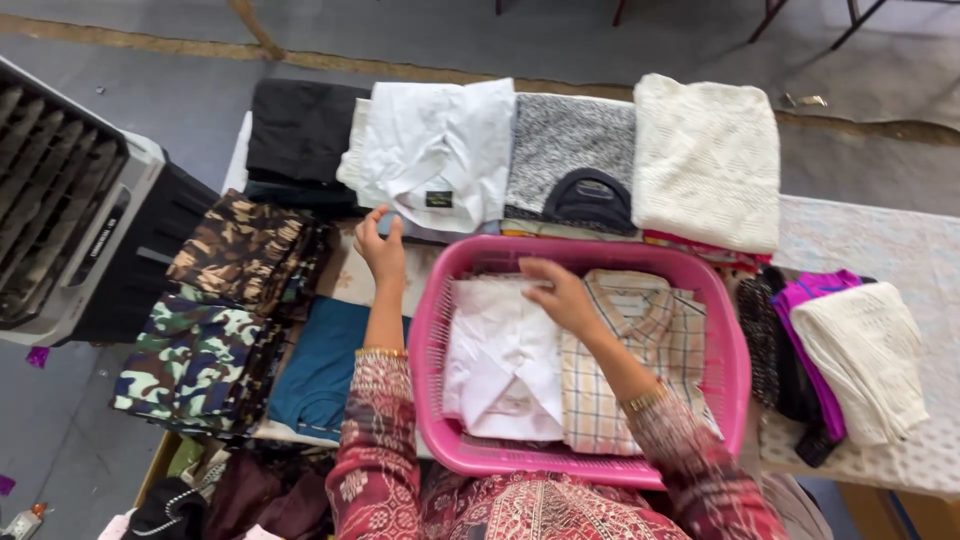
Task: The person folds a light blue patterned shirt on a table and places it on a stack. They then pick up a pink laundry basket and place it on their lap. The person proceeds to pick up various folded clothes from the table, including shirts, pants, and towels, and places them into the basket.
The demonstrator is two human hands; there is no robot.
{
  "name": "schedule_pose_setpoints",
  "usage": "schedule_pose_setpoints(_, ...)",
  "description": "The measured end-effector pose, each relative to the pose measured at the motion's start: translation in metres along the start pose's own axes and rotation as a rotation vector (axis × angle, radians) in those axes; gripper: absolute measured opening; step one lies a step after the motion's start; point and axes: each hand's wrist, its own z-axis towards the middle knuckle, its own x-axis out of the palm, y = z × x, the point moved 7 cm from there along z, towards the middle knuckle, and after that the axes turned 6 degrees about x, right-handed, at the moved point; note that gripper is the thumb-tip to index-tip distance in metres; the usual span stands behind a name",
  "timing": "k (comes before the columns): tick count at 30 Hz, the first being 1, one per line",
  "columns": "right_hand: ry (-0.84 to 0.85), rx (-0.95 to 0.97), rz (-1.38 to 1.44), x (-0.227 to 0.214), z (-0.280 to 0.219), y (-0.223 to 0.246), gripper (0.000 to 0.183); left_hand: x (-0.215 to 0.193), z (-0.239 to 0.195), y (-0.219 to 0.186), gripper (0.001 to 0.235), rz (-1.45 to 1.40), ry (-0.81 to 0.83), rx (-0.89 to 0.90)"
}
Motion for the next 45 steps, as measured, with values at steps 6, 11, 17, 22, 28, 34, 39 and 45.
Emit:
schedule_pose_setpoints(6,-0.216,-0.032,0.229,0.031,0.144,-0.034,0.058,0.03,0.072,0.108,0.039,-0.404,0.003,-0.332)
schedule_pose_setpoints(11,-0.414,0.336,0.152,0.034,0.148,0.001,0.065,0.053,0.08,0.098,0.059,-0.874,0.111,-0.843)
schedule_pose_setpoints(17,-0.452,0.349,0.028,0.024,0.18,-0.011,0.066,0.104,0.093,0.158,0.064,-0.535,0.112,-0.651)
schedule_pose_setpoints(22,-0.436,0.341,0.319,-0.009,0.17,0.068,0.06,0.061,0.119,0.087,0.059,-0.648,0.193,-0.587)
schedule_pose_setpoints(28,-0.436,0.397,0.265,0.009,0.149,-0.01,0.061,0.053,0.082,0.091,0.058,-0.729,0.407,-0.681)
schedule_pose_setpoints(34,-0.508,0.213,0.022,0.033,0.143,-0.024,0.047,0.074,0.071,0.128,0.042,-0.59,0.352,-0.564)
schedule_pose_setpoints(39,-0.602,0.149,-0.276,0.043,0.156,0.01,0.04,0.058,0.091,0.094,0.046,-0.493,0.311,-0.534)
schedule_pose_setpoints(45,-0.665,0.238,0.133,0.032,0.182,0.005,0.066,0.053,0.103,0.065,0.04,-0.54,0.349,-0.434)
